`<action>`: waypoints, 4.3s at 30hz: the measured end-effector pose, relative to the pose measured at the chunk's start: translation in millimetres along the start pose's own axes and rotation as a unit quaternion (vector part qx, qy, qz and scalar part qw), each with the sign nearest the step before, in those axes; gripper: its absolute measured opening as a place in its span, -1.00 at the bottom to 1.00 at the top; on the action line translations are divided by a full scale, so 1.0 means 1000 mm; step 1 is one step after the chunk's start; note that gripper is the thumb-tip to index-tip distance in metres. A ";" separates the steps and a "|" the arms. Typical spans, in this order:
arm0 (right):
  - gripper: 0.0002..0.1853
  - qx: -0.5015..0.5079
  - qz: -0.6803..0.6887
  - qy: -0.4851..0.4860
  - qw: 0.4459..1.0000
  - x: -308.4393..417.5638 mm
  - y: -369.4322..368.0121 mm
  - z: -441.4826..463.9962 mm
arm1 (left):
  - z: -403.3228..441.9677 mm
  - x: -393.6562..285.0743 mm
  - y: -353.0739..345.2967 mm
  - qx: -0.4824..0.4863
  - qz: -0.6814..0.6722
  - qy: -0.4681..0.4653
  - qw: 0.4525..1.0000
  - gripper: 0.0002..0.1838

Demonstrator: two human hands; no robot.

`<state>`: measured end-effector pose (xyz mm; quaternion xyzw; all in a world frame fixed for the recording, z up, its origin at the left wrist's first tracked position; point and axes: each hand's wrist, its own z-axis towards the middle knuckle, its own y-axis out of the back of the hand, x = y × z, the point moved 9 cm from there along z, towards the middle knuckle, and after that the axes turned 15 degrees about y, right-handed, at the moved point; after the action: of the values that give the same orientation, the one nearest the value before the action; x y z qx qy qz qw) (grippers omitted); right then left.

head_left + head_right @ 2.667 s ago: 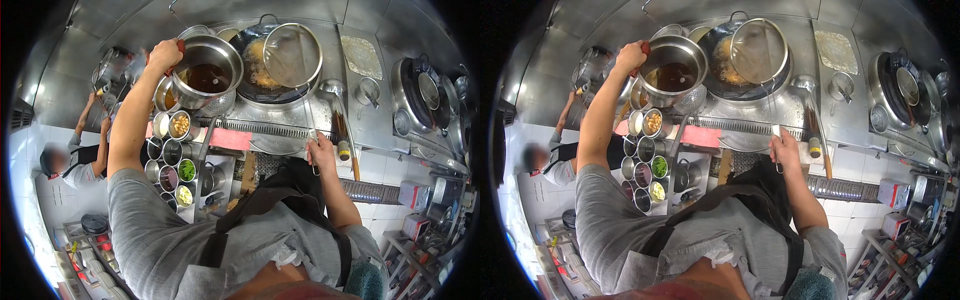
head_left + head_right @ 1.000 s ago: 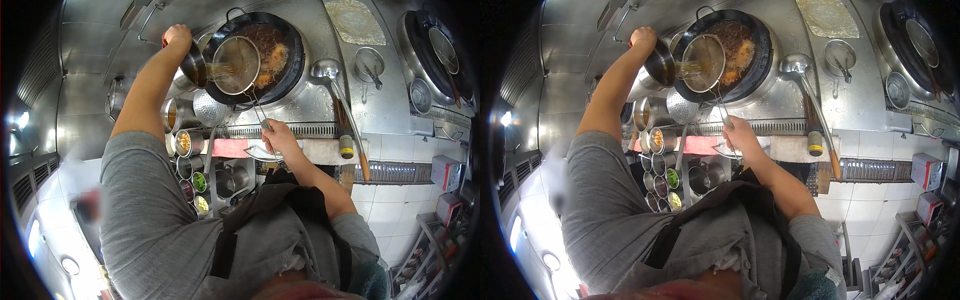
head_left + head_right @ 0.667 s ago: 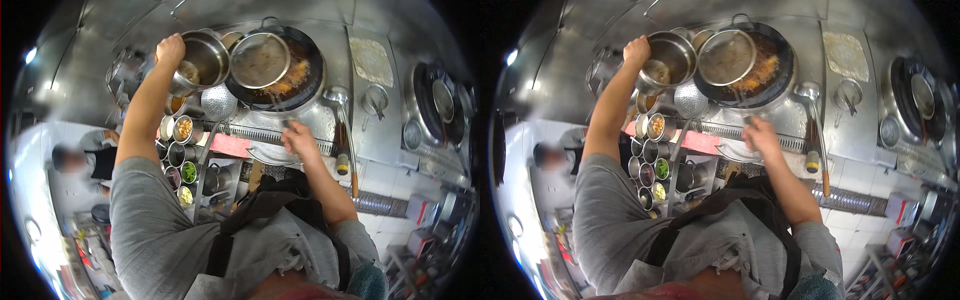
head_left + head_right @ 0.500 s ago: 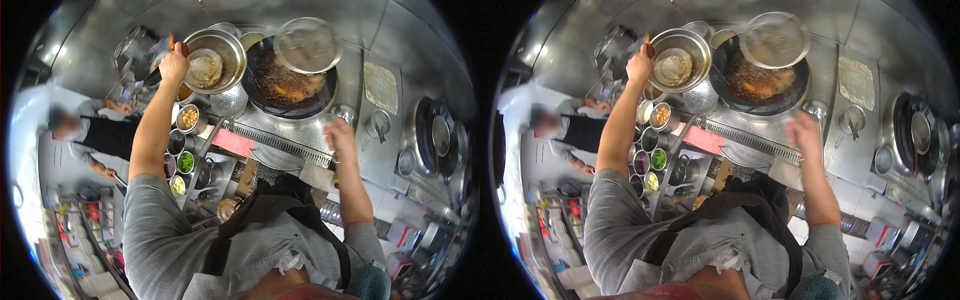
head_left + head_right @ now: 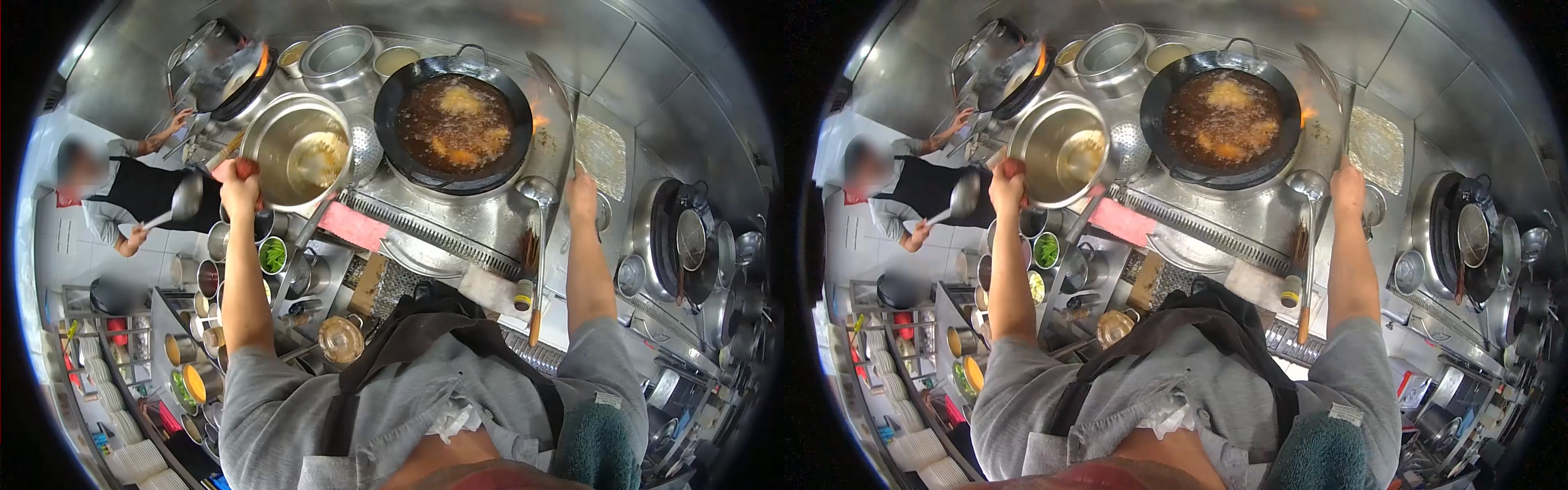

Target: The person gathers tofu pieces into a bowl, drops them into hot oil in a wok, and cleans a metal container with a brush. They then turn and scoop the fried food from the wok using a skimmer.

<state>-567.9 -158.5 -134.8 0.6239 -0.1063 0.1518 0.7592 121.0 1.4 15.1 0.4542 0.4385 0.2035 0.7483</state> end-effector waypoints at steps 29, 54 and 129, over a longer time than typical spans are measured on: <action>-0.70 -0.014 0.020 -0.169 0.985 -0.015 -0.027 -0.280 | -0.049 0.127 -0.112 0.231 -0.437 0.180 0.851 -0.61; -0.72 0.043 0.161 -0.103 0.981 -0.043 -0.056 -0.324 | -0.093 0.073 -0.025 0.165 -0.436 0.114 0.877 -0.79; -0.36 0.100 -0.063 0.064 0.991 -1.062 0.525 -0.290 | -1.439 -0.716 -0.300 0.536 -0.093 -0.300 0.784 -0.48</action>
<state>-1756.1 113.4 -84.5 0.6909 -0.0020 0.1532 0.7065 -1498.7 68.3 -196.5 0.7774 0.2705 -0.2812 0.4934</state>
